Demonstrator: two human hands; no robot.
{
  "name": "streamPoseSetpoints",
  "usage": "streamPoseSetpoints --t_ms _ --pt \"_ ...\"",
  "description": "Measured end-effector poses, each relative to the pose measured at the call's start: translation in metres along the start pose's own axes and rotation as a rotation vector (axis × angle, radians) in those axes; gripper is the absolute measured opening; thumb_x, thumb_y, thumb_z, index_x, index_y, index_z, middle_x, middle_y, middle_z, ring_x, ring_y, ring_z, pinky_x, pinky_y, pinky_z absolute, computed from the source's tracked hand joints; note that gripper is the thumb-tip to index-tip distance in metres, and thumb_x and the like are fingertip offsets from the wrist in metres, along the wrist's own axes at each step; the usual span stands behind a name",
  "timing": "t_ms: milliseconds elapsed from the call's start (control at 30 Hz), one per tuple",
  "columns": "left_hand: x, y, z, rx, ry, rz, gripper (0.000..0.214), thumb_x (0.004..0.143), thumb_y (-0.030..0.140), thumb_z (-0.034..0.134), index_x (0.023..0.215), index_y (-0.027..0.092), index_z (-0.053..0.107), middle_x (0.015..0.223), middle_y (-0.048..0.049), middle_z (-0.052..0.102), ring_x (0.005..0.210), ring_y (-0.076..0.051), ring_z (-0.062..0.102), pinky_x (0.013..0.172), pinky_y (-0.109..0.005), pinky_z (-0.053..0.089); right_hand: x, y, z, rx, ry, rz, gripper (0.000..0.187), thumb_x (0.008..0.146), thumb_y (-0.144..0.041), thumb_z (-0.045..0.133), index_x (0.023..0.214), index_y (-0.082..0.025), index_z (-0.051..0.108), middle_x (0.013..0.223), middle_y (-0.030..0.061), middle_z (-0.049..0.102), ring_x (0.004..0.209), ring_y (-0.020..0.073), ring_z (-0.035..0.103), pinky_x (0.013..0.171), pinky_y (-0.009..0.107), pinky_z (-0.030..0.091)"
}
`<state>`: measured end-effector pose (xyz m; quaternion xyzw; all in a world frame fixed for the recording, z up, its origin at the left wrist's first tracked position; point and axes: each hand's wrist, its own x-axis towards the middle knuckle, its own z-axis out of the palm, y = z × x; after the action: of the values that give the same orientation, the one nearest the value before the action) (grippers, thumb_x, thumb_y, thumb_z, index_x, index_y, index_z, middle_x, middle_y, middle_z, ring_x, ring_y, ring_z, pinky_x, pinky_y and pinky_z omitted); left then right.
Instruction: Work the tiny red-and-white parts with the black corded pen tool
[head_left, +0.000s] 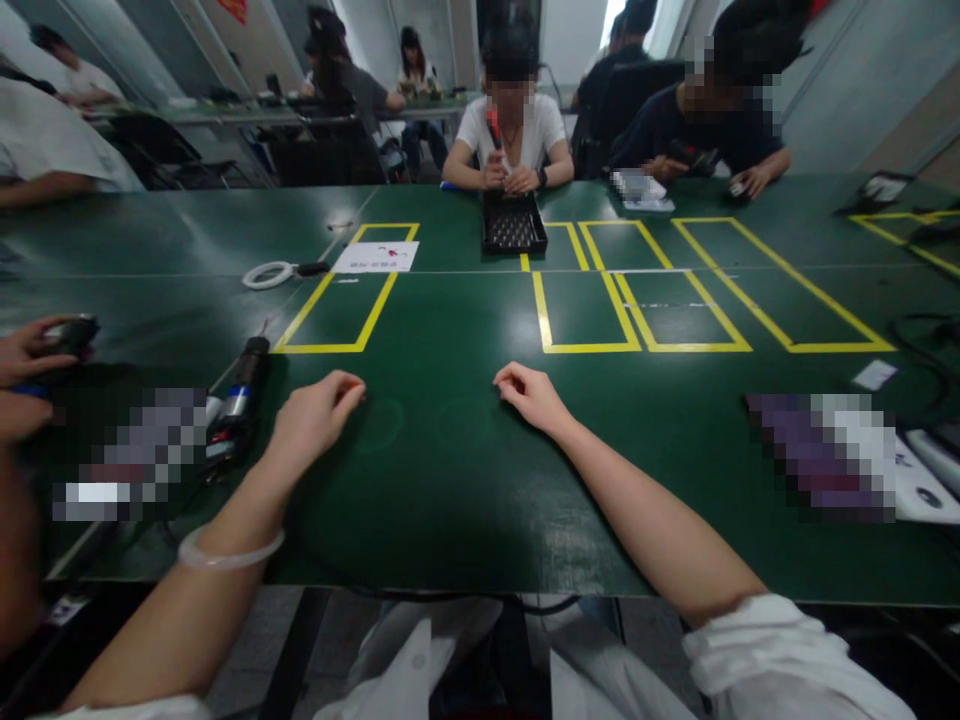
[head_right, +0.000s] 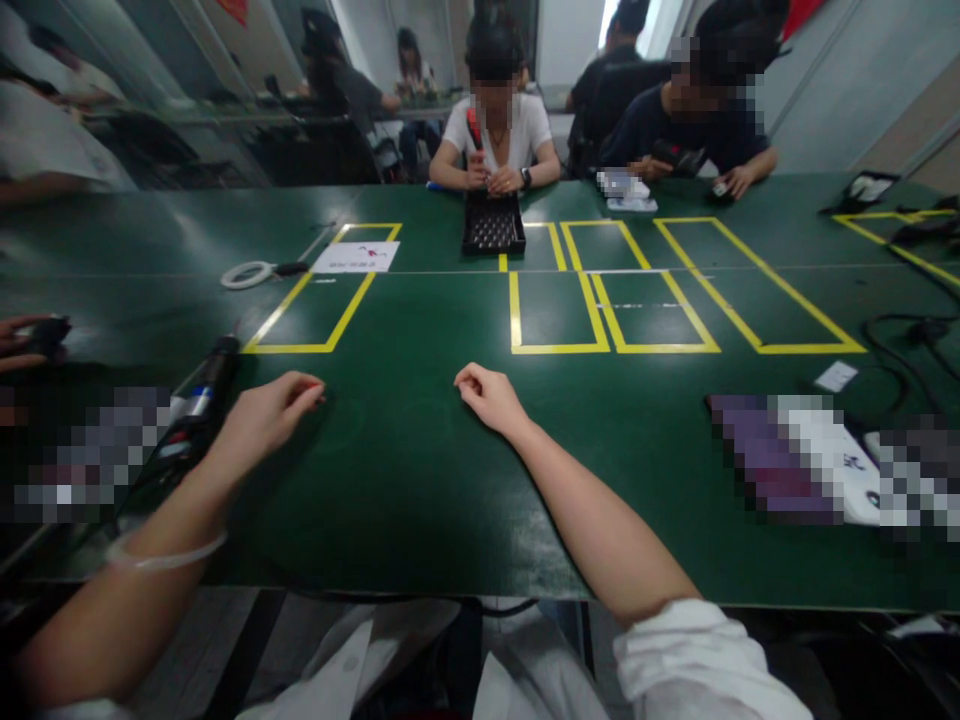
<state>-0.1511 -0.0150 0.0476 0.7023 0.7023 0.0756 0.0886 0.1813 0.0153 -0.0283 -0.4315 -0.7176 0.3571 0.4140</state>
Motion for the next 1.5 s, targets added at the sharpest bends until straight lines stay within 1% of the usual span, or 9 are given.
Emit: streamPoseSetpoints --t_ms 100,167,233,333,467,600,833,1200,1500 --pt "0.021 0.053 0.023 -0.187 -0.020 0.266 0.043 0.091 0.046 0.041 0.115 0.019 0.065 0.113 -0.0102 0.070 0.103 -0.025 0.064 0.090 -0.035 0.046 0.000 -0.001 -0.001 0.005 0.004 0.011 0.013 0.083 -0.022 0.051 0.087 -0.017 0.062 0.067 -0.0024 0.058 0.060 0.0106 0.050 0.061 0.023 0.038" --pt "0.033 0.084 0.039 -0.331 -0.077 0.369 0.042 0.089 0.046 0.046 0.116 0.019 0.065 0.113 -0.0098 0.070 0.102 -0.024 0.064 0.091 -0.036 0.046 0.000 -0.001 -0.001 0.016 -0.002 0.021 0.013 0.084 -0.023 0.051 0.088 -0.017 0.061 0.068 -0.0026 0.058 0.060 0.0106 0.051 0.062 0.023 0.039" --pt "0.044 0.108 0.054 -0.528 -0.156 0.367 0.043 0.085 0.046 0.055 0.116 0.018 0.063 0.105 -0.0096 0.072 0.096 -0.023 0.066 0.086 -0.036 0.048 0.000 0.000 -0.001 0.042 0.001 0.028 0.013 0.084 -0.024 0.050 0.091 -0.018 0.060 0.068 -0.0029 0.058 0.060 0.0107 0.051 0.062 0.023 0.039" --pt "0.055 0.127 0.073 -0.806 -0.258 0.278 0.045 0.076 0.044 0.066 0.109 0.014 0.061 0.096 -0.0101 0.072 0.087 -0.021 0.066 0.075 -0.033 0.049 0.001 0.003 0.000 0.100 0.004 0.031 0.020 0.084 -0.026 0.052 0.102 -0.018 0.057 0.071 -0.0034 0.058 0.059 0.0103 0.052 0.061 0.023 0.041" --pt "0.056 0.130 0.084 -0.913 -0.308 0.248 0.040 0.076 0.042 0.066 0.103 0.013 0.066 0.097 -0.0099 0.072 0.081 -0.018 0.063 0.073 -0.032 0.047 0.001 0.006 0.001 0.111 -0.036 0.000 0.028 0.084 -0.028 0.056 0.111 -0.020 0.056 0.076 -0.0032 0.060 0.061 0.0095 0.052 0.061 0.022 0.041" --pt "0.050 0.128 0.087 -0.933 -0.291 0.243 0.040 0.078 0.042 0.063 0.107 0.014 0.067 0.101 -0.0094 0.072 0.083 -0.018 0.063 0.076 -0.033 0.047 0.001 0.004 0.001 0.087 -0.063 -0.006 0.021 0.085 -0.029 0.058 0.103 -0.020 0.059 0.074 -0.0032 0.059 0.060 0.0092 0.050 0.060 0.022 0.040" --pt "0.046 0.128 0.088 -1.040 -0.321 0.223 0.046 0.078 0.038 0.066 0.115 0.015 0.054 0.096 -0.0095 0.072 0.084 -0.019 0.066 0.075 -0.033 0.046 0.000 0.002 0.001 0.068 -0.069 -0.005 0.017 0.084 -0.030 0.060 0.096 -0.019 0.060 0.069 -0.0040 0.057 0.058 0.0092 0.050 0.059 0.021 0.039" --pt "0.046 0.126 0.089 -1.020 -0.336 0.245 0.047 0.079 0.040 0.066 0.117 0.016 0.054 0.095 -0.0077 0.071 0.086 -0.018 0.065 0.077 -0.033 0.048 0.000 0.004 0.001 0.055 -0.049 0.015 0.016 0.085 -0.033 0.059 0.092 -0.018 0.060 0.068 -0.0032 0.058 0.058 0.0096 0.051 0.058 0.021 0.039" --pt "0.046 0.126 0.087 -0.992 -0.331 0.240 0.033 0.075 0.042 0.069 0.093 0.014 0.062 0.080 -0.0051 0.066 0.074 -0.016 0.061 0.074 -0.033 0.047 0.001 0.006 0.003 0.035 -0.031 0.011 0.020 0.086 -0.033 0.059 0.099 -0.019 0.058 0.072 -0.0029 0.060 0.061 0.0103 0.054 0.060 0.022 0.041"
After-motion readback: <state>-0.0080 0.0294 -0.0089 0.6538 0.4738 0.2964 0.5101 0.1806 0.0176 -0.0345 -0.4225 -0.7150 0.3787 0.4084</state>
